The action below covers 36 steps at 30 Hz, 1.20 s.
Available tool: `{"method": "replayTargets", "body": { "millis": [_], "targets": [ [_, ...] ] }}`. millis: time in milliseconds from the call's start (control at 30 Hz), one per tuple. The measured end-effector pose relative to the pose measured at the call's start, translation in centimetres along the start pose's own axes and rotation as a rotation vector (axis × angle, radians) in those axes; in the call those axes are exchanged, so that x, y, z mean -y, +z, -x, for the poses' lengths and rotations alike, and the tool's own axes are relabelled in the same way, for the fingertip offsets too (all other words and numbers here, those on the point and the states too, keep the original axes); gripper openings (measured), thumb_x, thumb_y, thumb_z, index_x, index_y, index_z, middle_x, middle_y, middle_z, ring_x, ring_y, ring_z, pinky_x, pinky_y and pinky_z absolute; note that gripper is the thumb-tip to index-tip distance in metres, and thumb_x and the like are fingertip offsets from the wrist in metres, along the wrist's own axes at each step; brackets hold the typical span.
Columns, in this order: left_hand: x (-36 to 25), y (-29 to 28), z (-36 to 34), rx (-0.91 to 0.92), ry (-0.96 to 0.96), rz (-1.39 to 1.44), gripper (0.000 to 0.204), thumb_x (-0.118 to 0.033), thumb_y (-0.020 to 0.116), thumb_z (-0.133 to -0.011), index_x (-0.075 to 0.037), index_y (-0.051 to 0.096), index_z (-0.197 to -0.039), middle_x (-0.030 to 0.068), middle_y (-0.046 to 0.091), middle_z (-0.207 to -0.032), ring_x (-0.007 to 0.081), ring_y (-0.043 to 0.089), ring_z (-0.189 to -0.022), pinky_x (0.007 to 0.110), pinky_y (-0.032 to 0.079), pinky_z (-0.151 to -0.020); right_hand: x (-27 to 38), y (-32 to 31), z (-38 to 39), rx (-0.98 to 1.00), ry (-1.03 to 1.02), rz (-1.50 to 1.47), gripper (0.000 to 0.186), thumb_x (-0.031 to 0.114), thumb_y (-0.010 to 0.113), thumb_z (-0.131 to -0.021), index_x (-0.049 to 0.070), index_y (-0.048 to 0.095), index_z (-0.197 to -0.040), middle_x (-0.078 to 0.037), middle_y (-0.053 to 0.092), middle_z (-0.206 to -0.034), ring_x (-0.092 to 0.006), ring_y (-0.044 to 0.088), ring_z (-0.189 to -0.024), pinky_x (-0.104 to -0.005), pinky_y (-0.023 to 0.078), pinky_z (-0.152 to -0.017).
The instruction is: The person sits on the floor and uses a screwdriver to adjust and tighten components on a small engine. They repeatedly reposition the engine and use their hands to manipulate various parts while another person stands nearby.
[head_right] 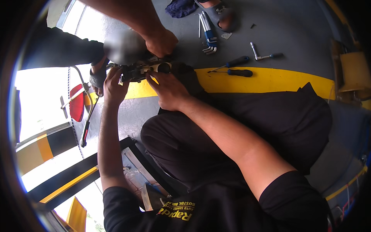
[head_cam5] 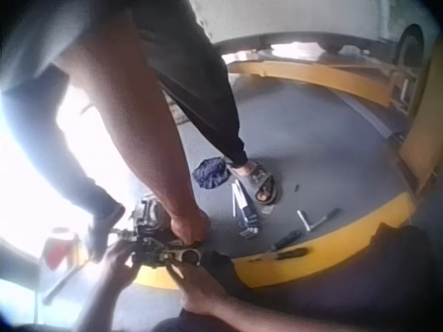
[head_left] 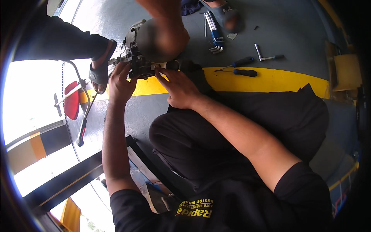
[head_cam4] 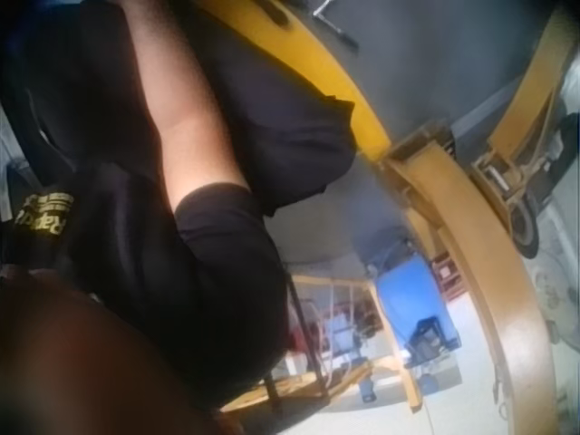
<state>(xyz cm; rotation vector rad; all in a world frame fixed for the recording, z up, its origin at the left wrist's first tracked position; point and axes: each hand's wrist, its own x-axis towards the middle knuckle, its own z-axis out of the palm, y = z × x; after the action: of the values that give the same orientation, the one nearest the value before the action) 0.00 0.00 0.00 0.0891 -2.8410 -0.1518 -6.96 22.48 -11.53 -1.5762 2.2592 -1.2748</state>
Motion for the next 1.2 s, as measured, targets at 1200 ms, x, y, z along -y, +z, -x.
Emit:
{"method": "replayTargets", "body": {
  "millis": [1200],
  "targets": [
    [-0.66,-0.17,-0.76,0.001,0.104,-0.062,0.029,-0.004,0.077,-0.086,-0.003,0.072,-0.115,0.0133,0.069,-0.105,0.0328,0.072,-0.095,0.041,0.059,-0.082,-0.03,-0.41,0.13,0.012,0.013,-0.029,0.089,0.005,0.068,-0.078,-0.002,0.035,-0.160,-0.021,0.047,-0.154,-0.0348,0.049,-0.139,-0.0470,0.040,-0.115]
  ]
}}
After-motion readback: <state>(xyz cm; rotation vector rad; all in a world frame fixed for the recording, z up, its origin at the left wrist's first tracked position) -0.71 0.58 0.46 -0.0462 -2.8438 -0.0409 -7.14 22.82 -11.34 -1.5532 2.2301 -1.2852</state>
